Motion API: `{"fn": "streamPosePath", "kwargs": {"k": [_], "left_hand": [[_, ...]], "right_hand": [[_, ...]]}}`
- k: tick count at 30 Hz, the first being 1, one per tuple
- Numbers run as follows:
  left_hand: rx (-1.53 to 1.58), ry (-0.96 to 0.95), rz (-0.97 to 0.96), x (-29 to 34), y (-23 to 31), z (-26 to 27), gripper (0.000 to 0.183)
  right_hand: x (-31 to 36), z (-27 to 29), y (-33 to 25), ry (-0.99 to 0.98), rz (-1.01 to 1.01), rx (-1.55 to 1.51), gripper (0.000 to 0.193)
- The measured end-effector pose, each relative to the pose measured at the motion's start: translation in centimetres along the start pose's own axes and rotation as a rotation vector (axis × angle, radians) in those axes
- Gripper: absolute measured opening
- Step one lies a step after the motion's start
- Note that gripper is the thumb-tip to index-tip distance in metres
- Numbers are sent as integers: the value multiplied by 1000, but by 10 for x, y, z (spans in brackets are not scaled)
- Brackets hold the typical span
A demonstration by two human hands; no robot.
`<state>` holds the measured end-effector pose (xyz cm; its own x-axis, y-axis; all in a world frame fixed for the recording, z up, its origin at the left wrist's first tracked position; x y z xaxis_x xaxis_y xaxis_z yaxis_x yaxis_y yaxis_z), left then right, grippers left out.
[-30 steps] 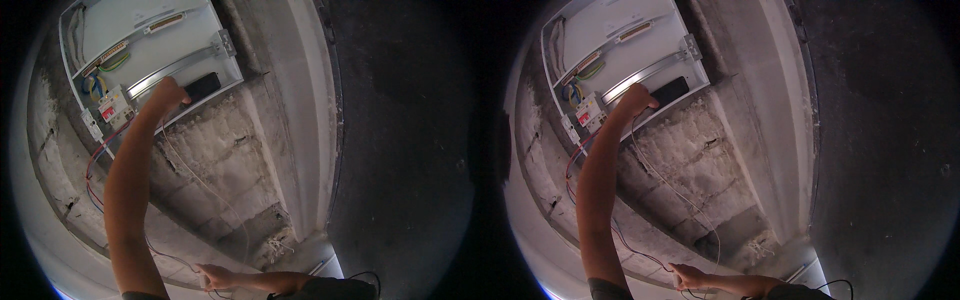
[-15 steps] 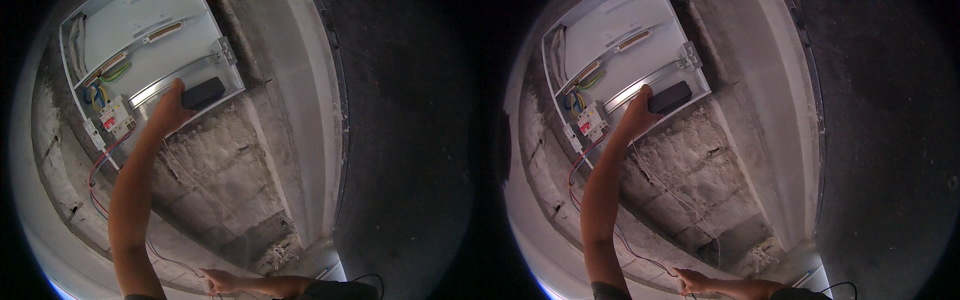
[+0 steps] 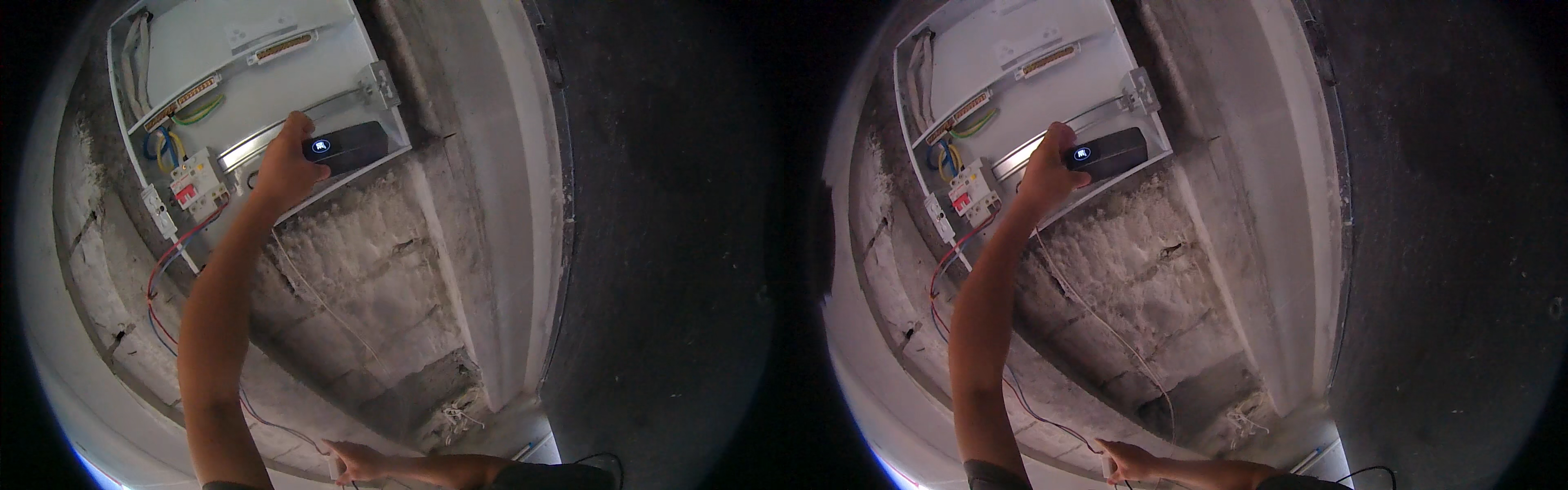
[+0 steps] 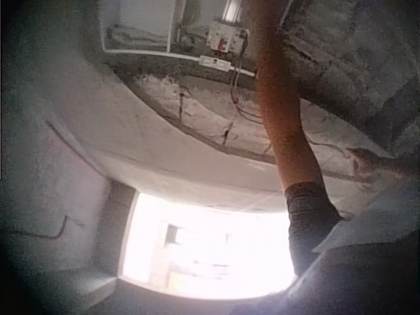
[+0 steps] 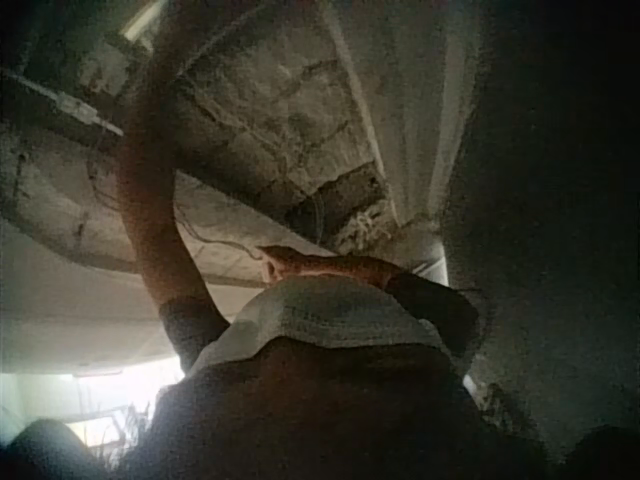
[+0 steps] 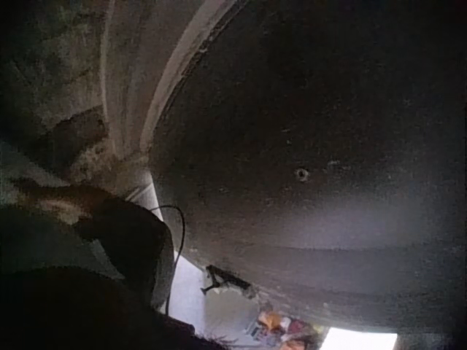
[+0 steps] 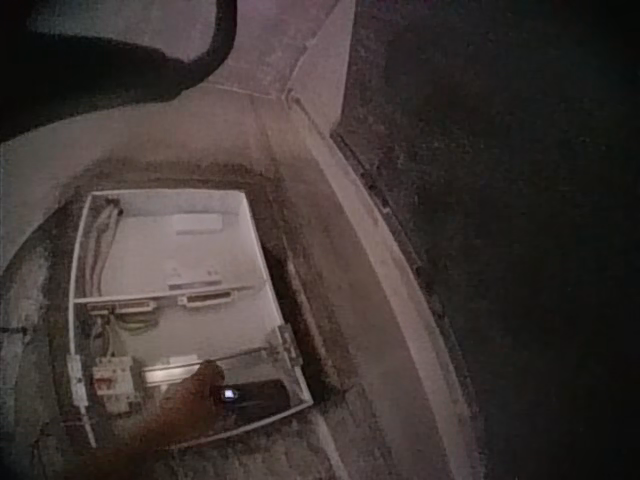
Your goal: The person walks through a construction site, briefly handles a small white electrical box and wires near a ceiling junction, then uses an angle grinder to cut a long groove into the concrete floor. The person moves a fan and picks up the grinder before starting the cut.
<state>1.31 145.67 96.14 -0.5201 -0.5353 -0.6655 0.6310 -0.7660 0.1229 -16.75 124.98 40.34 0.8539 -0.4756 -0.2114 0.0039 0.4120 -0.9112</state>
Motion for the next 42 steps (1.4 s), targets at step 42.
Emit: {"fn": "streamPosePath", "kwargs": {"k": [42], "left_hand": [[-406, -79, 7, 4, -20, -3, 38]], "right_hand": [[-18, 20, -1, 81, -65, 42, 109]]}}
Point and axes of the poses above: each hand's wrist, its own x-axis away from the middle knuckle, its own z-axis out of the back of the hand, y = z × x, the point moved 10 cm from there along -x, towards the middle knuckle, and after that the axes turned 8 degrees about -y, right-handed, at the moved point
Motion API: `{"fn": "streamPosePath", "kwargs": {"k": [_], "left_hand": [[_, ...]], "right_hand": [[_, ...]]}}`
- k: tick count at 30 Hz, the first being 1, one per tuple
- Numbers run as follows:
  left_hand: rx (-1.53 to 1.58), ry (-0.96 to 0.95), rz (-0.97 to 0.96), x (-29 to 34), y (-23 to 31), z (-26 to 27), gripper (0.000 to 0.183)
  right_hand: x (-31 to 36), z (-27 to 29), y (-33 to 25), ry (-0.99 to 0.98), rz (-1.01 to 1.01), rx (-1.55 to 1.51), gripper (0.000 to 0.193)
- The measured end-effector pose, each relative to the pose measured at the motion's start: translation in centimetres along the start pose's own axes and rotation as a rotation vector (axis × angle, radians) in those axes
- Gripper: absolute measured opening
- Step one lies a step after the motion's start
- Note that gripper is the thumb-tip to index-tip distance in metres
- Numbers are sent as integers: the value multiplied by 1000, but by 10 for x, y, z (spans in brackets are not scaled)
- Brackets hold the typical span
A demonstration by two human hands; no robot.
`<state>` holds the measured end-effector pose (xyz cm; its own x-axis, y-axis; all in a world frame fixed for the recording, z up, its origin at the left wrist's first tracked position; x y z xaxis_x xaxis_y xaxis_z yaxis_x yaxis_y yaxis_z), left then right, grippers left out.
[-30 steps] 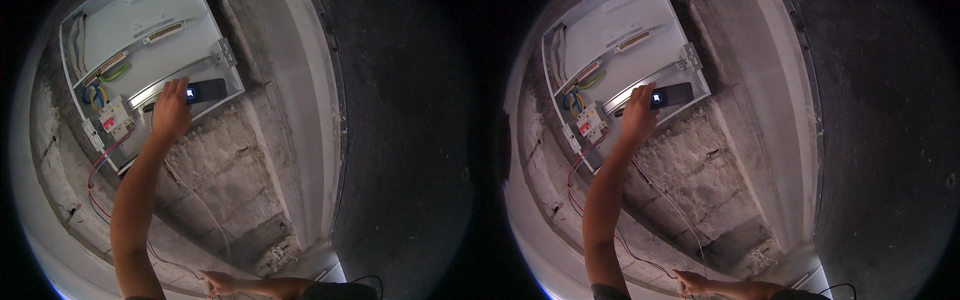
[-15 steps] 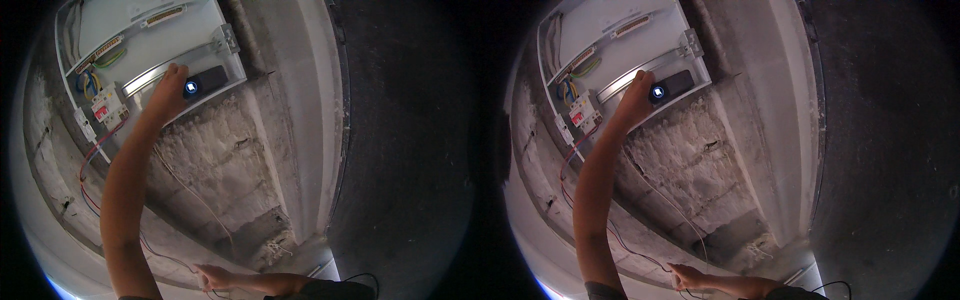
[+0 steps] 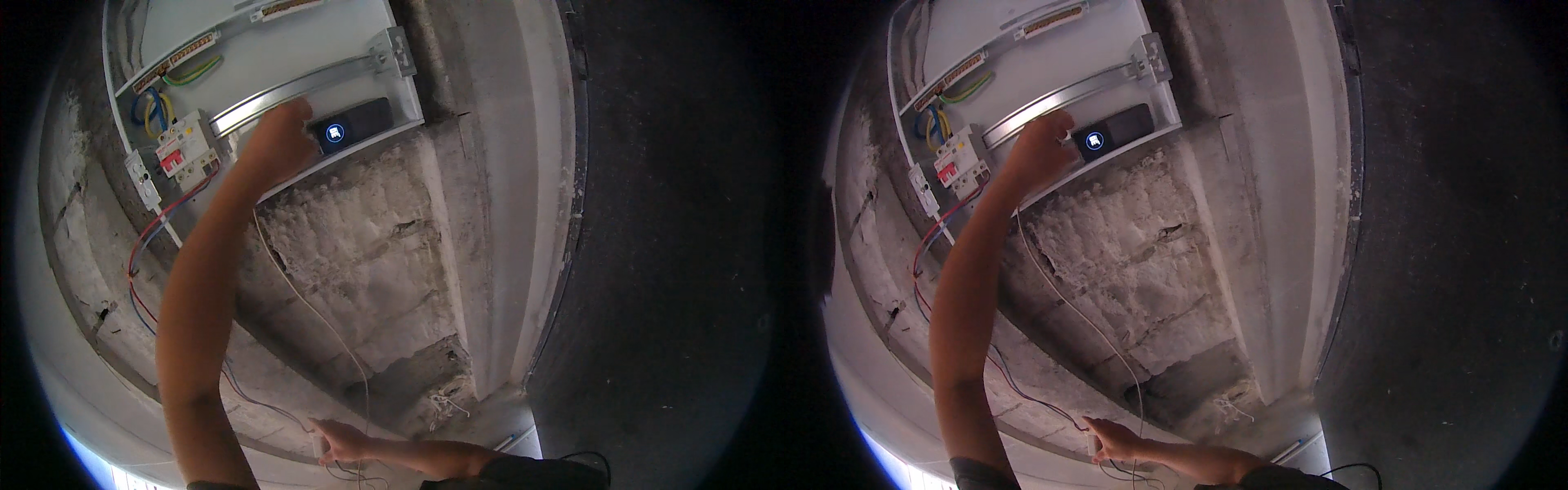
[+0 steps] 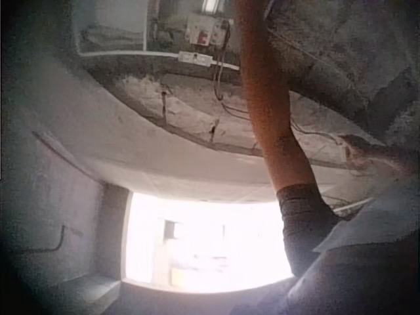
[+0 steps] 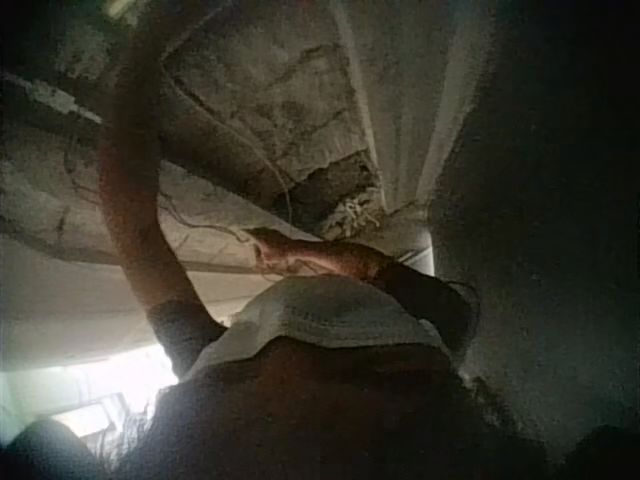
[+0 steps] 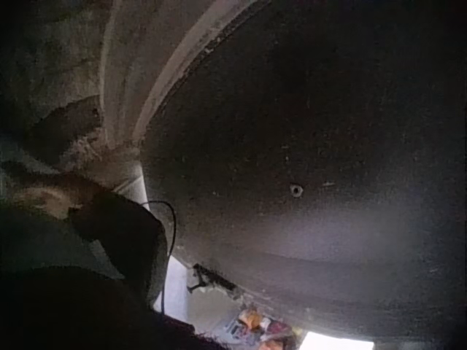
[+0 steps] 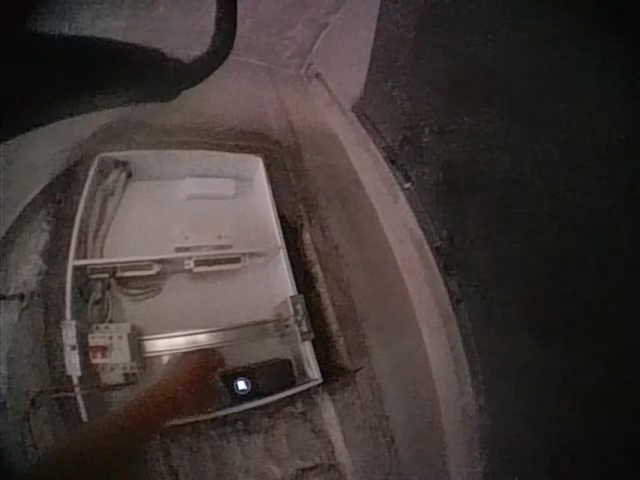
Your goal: The person walks through a construction site, briefly handles a small white electrical box and wires near a ceiling junction, then uses an angle grinder to cut a long groove into the concrete floor. The person moves a fan and picks up the grinder before starting the cut.
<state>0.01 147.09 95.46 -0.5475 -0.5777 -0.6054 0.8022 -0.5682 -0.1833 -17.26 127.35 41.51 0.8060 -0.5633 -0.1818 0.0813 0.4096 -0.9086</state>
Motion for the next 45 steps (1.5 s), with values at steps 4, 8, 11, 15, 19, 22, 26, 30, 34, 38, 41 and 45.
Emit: {"fn": "streamPosePath", "kwargs": {"k": [4, 8, 11, 15, 19, 22, 26, 30, 34, 38, 41, 45], "left_hand": [[72, -150, 156, 0, -22, -10, 36], [48, -51, 21, -2, -13, -7, 33], [49, -19, -3, -4, -13, -9, 30], [29, 23, 38, -7, -18, -12, 26], [-187, 118, 93, 2, -11, -6, 24], [-224, 33, 118, 8, -2, 1, 33], [-202, -115, 188, 46, 17, 24, 54], [-19, 253, -157, 213, 62, 78, 45], [90, 302, 45, 359, 61, 93, 37], [222, 373, 460, 498, 18, 52, 31], [265, 278, 965, 628, -9, 2, 28], [317, -18, 1501, 812, 19, -85, 21]], "right_hand": [[-5, -6, 5, 6, 34, -9, 115], [-10, -13, 16, 15, 43, -8, 111], [-11, -11, 14, 72, 100, 48, 112], [-14, -16, 23, 10, 34, 15, 112], [-16, -15, 18, 21, 93, 16, 113], [-16, -9, 24, 111, 56, 50, 103], [-24, -11, 33, 108, 44, -64, 83], [-26, -12, 37, 106, 13, -11, 97], [-28, -12, 20, 172, 139, 50, 98], [-37, -15, 29, 162, 36, 13, 100], [-37, -9, 26, 228, 72, 40, 88], [-43, -14, 35, 162, 35, 107, 101]]}}
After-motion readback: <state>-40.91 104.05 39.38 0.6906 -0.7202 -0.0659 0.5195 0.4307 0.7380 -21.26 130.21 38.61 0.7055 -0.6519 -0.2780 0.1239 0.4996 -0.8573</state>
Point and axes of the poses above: each hand's wrist, its own x-axis away from the middle knuckle, its own z-axis out of the back of the hand, y = z × x, the point moved 10 cm from there along -x, towards the middle knuckle, and after that the axes turned 8 degrees about -y, right-handed, at the moved point
